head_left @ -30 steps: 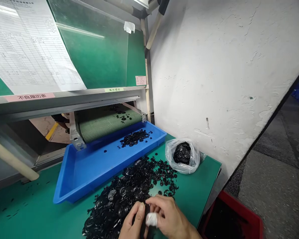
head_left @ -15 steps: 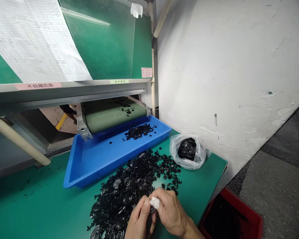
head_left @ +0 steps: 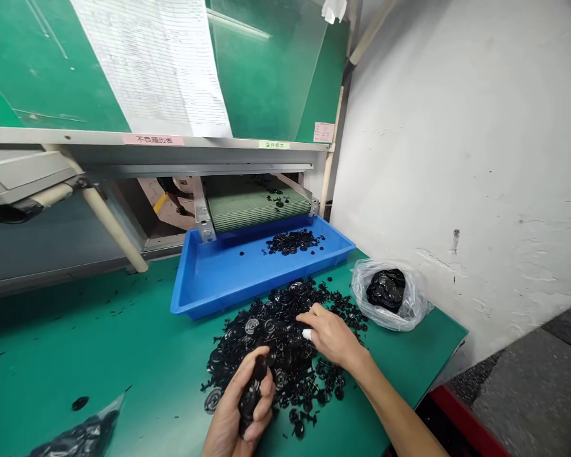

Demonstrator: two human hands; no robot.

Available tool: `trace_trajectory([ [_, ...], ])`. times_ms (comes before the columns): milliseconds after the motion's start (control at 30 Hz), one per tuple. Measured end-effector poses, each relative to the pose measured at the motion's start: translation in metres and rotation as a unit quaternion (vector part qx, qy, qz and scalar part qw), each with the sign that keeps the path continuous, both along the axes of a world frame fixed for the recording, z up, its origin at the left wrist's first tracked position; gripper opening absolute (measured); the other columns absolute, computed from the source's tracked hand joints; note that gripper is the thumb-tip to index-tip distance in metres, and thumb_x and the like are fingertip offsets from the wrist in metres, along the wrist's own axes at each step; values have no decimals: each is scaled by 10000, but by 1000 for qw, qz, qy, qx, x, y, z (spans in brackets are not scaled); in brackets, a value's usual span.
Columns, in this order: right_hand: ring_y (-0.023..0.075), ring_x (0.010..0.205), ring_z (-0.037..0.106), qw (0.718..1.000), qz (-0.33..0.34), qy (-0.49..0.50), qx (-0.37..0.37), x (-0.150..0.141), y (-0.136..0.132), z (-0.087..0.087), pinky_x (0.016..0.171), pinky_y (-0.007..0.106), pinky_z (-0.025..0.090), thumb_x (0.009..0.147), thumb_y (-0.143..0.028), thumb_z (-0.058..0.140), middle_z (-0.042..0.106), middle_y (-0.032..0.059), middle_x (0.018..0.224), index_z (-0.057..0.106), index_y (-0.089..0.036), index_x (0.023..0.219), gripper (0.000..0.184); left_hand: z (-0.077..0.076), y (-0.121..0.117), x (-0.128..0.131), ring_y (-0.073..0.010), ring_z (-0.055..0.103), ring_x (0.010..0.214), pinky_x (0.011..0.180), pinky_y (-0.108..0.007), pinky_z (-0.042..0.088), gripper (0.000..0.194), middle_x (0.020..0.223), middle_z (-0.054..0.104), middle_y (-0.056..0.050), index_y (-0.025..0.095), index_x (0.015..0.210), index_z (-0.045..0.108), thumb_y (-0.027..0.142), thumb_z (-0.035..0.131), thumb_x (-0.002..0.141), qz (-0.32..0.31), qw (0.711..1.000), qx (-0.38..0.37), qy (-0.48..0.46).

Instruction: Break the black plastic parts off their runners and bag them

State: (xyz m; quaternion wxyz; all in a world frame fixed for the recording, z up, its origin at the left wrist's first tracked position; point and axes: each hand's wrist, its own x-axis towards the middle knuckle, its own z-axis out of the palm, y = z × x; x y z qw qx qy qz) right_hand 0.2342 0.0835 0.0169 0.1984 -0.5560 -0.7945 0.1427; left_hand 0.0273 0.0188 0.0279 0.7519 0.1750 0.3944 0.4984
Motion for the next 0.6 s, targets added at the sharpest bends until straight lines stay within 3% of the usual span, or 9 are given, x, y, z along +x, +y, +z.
trace_trajectory([
  [167,143,736,532,999,-5,-42,5,-2,6,-2,621,251,376,834,-28,414,546,38,940,665,-206,995,347,-6,-3,-2,-44,391,414,266,-95,266,246,669,541,21,215,909,602,387,710,771,-5,995,-8,-100],
  [300,152,761,538,1000,8,-24,13,8,3,-7,674,268,396,842,-3,378,545,39,923,657,-199,953,359,-10,-5,0,-42,421,442,271,-93,293,248,713,547,8,188,763,567,404,685,801,-24,989,-6,-146],
  [467,165,859,566,998,65,11,-6,11,0,-7,747,273,436,825,9,380,556,54,1060,601,-228,1174,476,-10,-3,0,-47,452,498,275,-81,284,268,734,535,14,171,718,564,336,775,728,-13,994,-19,-103],
  [600,177,921,572,999,41,23,-15,7,-1,-7,834,286,441,775,-9,454,540,49,1106,626,-214,1094,416,1,0,7,-45,436,515,281,-74,249,325,758,540,12,173,899,635,344,810,685,-31,999,-8,-28],
])
